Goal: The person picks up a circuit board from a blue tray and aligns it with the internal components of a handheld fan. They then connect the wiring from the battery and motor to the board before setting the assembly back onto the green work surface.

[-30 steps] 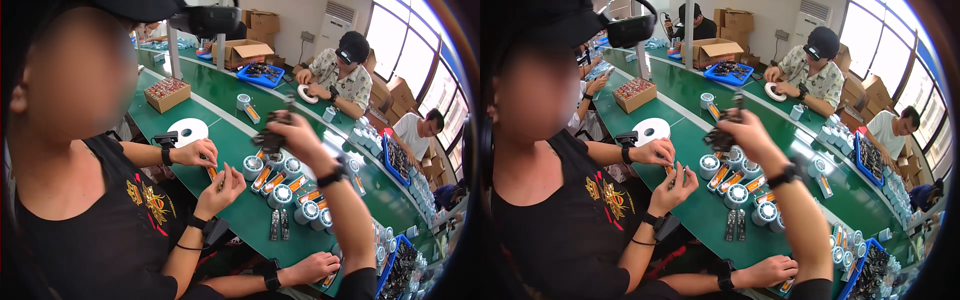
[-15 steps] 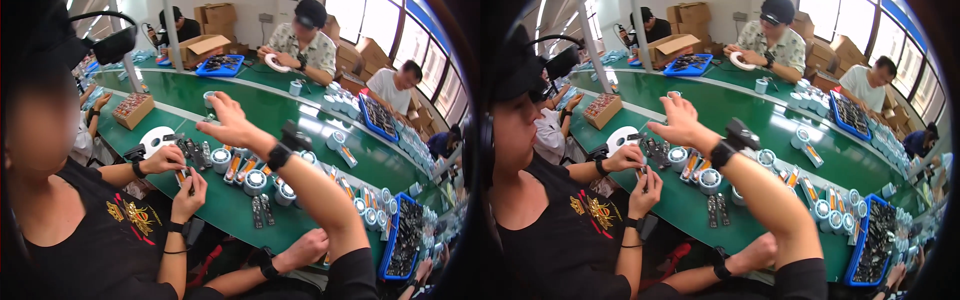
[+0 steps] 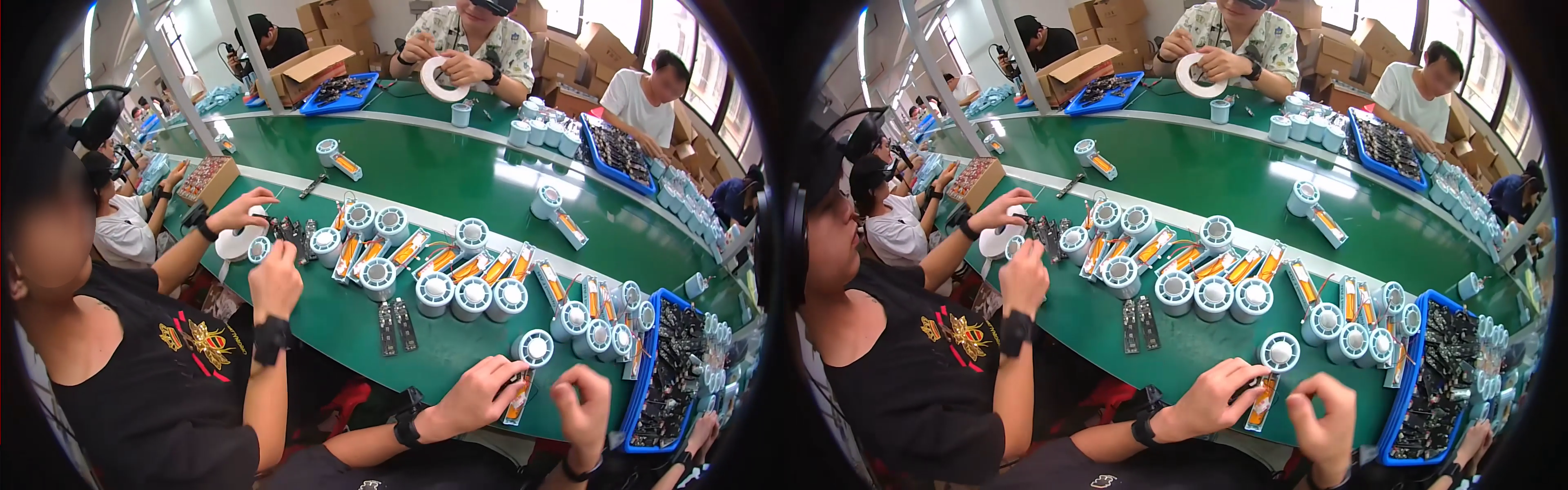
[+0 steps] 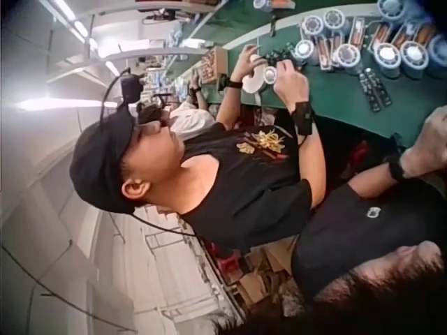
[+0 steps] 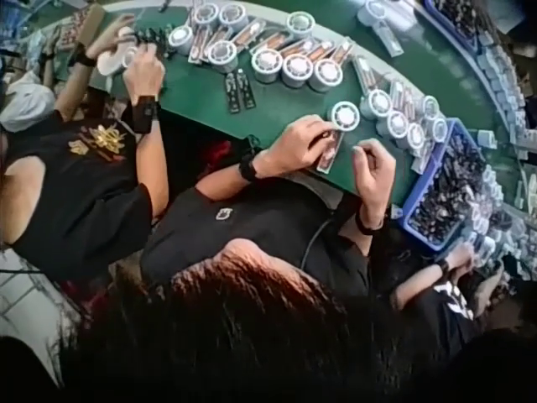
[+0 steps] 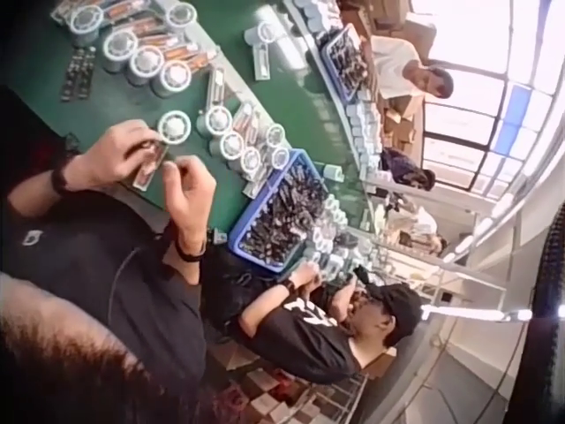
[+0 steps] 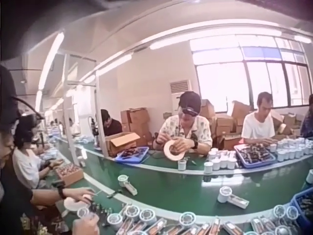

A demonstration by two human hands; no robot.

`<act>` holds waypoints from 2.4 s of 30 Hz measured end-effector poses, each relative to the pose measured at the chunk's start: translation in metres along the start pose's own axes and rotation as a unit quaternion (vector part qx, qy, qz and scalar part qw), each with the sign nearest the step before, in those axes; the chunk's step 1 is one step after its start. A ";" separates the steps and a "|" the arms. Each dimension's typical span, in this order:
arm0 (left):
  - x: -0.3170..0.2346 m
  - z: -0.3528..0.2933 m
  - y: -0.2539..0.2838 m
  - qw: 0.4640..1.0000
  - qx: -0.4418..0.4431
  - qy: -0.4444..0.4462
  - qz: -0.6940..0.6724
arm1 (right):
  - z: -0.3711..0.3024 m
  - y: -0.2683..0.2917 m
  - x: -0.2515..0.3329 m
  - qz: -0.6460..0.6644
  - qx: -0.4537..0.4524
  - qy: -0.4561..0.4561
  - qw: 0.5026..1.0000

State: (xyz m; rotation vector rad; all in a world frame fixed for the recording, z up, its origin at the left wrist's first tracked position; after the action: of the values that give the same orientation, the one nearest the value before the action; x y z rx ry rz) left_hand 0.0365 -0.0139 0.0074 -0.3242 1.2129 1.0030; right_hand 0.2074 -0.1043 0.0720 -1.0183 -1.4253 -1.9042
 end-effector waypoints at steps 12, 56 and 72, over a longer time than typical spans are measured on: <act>-0.006 -0.002 -0.001 0.901 0.114 0.283 -0.308 | -0.013 -0.044 -0.012 -0.046 0.013 0.076 0.996; -0.035 0.035 -0.034 0.920 0.099 -0.055 0.375 | -0.009 -0.010 -0.039 -0.093 0.057 -0.006 0.994; -0.039 0.033 -0.031 0.909 0.102 -0.079 0.397 | -0.015 -0.012 -0.042 -0.098 0.042 -0.017 0.994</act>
State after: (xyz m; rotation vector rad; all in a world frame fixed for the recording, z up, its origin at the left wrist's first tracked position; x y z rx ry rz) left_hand 0.0815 -0.0263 0.0453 0.4572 1.3060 1.5399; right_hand 0.2178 -0.1154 0.0281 -0.9057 -1.6631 -1.9520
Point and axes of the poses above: each hand's wrist, its own z-axis towards the middle knuckle, its own y-axis out of the back of the hand, x = y × z, the point moved 3 cm from there along z, towards the middle knuckle, and after that the axes turned 5 degrees about -z, right-handed, at the moved point
